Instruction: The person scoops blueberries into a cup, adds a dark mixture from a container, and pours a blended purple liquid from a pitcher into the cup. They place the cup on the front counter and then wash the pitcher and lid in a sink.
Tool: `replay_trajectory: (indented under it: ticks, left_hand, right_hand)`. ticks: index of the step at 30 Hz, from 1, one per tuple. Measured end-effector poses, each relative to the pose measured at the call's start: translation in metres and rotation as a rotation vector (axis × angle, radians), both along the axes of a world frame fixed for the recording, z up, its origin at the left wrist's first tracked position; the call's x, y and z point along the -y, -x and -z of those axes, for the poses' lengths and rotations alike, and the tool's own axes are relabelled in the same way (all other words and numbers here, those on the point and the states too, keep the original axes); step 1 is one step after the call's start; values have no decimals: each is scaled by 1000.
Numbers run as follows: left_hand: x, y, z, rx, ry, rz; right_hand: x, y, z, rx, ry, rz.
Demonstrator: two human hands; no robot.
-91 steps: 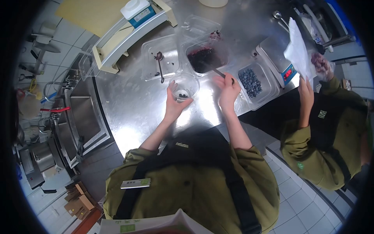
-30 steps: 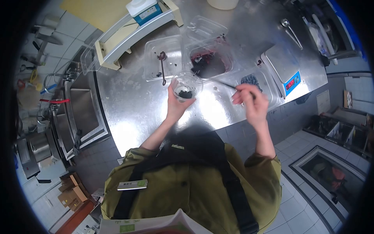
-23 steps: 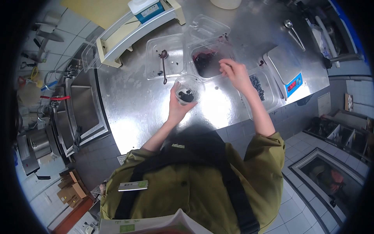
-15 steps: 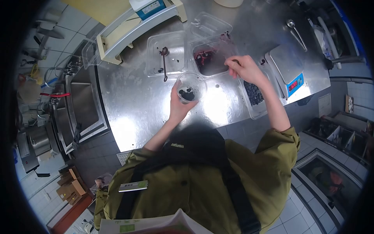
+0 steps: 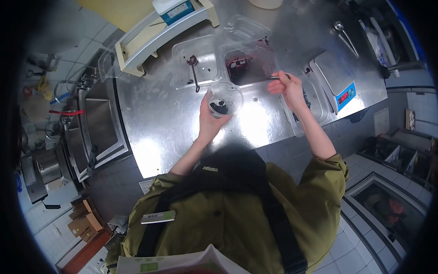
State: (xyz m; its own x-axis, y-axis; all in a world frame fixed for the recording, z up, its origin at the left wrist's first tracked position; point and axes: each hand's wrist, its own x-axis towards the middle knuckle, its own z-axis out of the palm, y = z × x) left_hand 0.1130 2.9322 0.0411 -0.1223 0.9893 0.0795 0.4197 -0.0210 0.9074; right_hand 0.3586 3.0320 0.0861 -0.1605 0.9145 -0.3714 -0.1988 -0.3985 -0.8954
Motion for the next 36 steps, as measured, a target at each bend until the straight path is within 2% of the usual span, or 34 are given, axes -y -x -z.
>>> replay_trajectory:
  ticks: [6, 12, 15, 18, 21, 24, 28, 30, 32, 34, 36]
  left_hand:
    - [0, 2, -6, 65, 36, 0]
    - [-2, 6, -18, 120, 86, 32]
    - [-7, 4, -19, 83, 80, 56]
    - [-9, 2, -14, 91, 81, 35]
    - [-6, -3, -19, 109, 47, 12]
    - [-4, -5, -9, 72, -27, 10]
    - [3, -3, 0, 148, -50, -9]
    - [10, 2, 3, 189, -70, -20]
    - [22, 6, 8, 240, -100, -59]
    - [40, 15, -5, 246, -140, -106]
    - [59, 29, -14, 256, -230, -193]
  right_hand:
    - [-3, -23, 13, -168, 117, 254]
    - [0, -45, 28, -362, 153, 338]
    - [6, -56, 10, -408, 18, 231]
    - [27, -40, -42, -350, -186, 7]
    - [62, -9, -72, 343, -651, -408]
    - [68, -1, -77, 523, -960, -581]
    - [70, -27, -70, 225, -772, -72]
    - [55, -34, -67, 303, -877, -14]
    - [36, -21, -57, 567, -829, -102]
    - [14, -3, -34, 936, -1069, -349]
    - [8, 15, -28, 1194, -1117, -582]
